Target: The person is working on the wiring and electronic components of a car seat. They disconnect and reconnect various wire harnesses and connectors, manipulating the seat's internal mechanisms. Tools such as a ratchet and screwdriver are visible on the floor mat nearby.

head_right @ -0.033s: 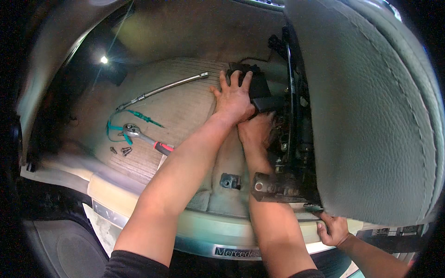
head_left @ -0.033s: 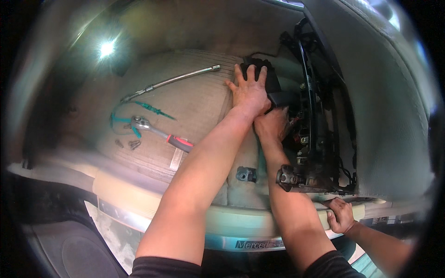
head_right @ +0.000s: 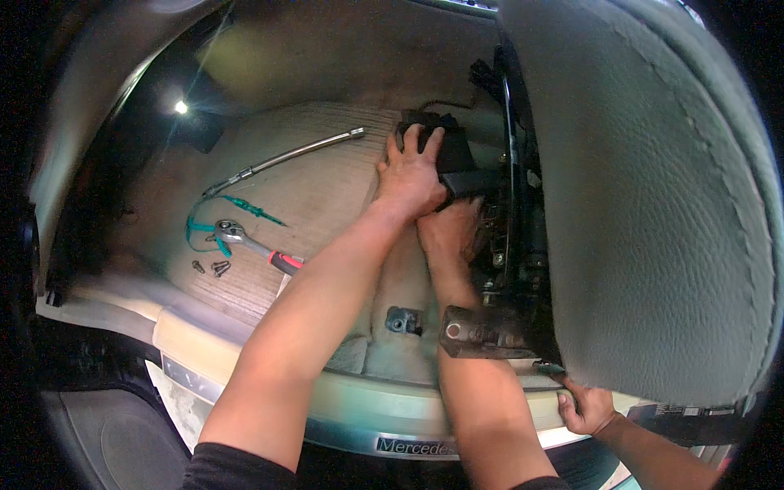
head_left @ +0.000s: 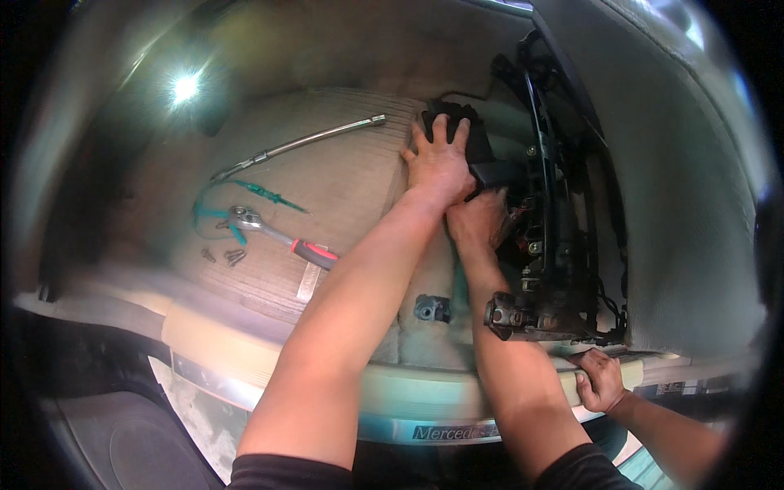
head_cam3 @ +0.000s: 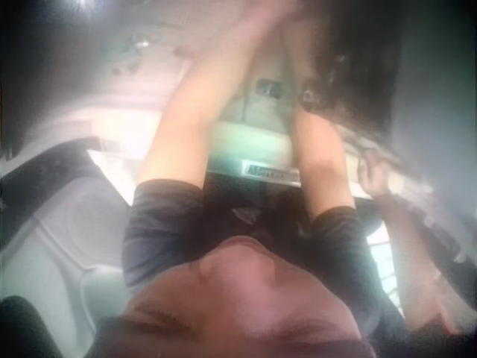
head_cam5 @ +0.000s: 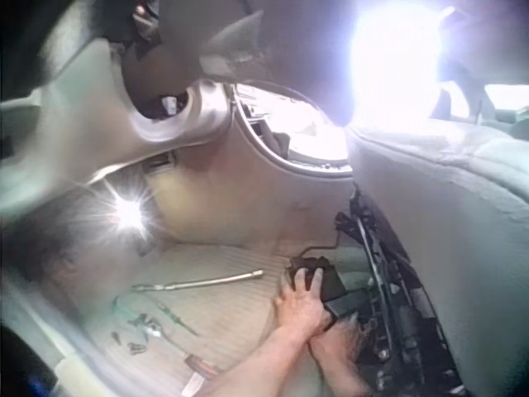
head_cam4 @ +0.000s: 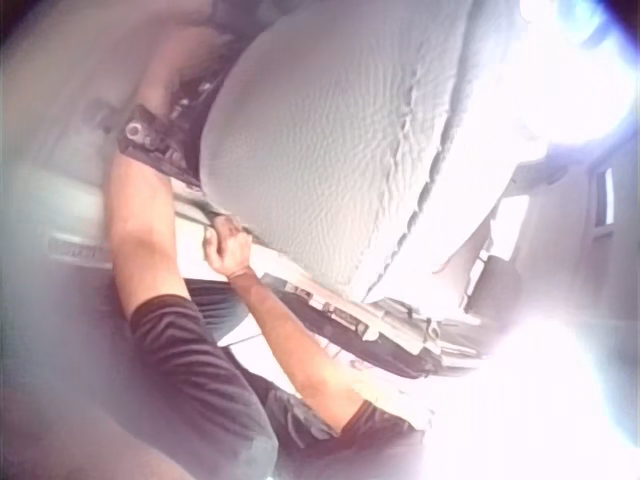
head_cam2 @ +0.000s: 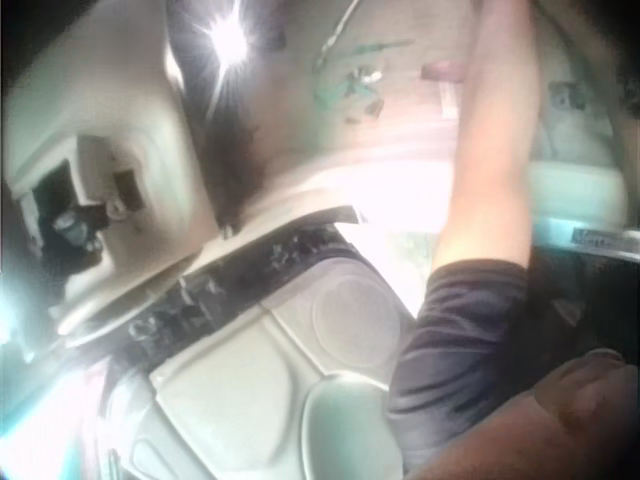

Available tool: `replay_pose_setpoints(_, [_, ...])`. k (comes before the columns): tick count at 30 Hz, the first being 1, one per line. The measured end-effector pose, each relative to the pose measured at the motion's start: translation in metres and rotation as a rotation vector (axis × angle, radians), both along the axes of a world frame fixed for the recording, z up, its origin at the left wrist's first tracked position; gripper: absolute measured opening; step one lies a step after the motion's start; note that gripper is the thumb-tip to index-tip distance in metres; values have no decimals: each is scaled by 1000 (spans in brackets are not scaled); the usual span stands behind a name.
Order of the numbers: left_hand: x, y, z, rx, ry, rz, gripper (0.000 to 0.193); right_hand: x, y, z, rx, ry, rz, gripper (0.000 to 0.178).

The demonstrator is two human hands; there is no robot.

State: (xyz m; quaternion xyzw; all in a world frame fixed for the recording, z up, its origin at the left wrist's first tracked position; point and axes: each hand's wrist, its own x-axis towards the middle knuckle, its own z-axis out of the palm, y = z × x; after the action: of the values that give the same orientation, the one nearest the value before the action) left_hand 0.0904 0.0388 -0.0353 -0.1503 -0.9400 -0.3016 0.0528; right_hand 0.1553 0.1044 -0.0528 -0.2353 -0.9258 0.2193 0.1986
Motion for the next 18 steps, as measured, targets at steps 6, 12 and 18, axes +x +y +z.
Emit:
replay_pose_setpoints(6, [-19,11,-15,-74,-78,-50,80,-4,3,-4,-25,-86,-4,55])
replay_pose_setpoints(12, [1,1,9,7,35,234,103,-20,13,-20,-39,170,-9,59])
replay_pose_setpoints(18, [-19,16,-43,5,-407,347,106,-28,4,-71,106,-251,-69,51])
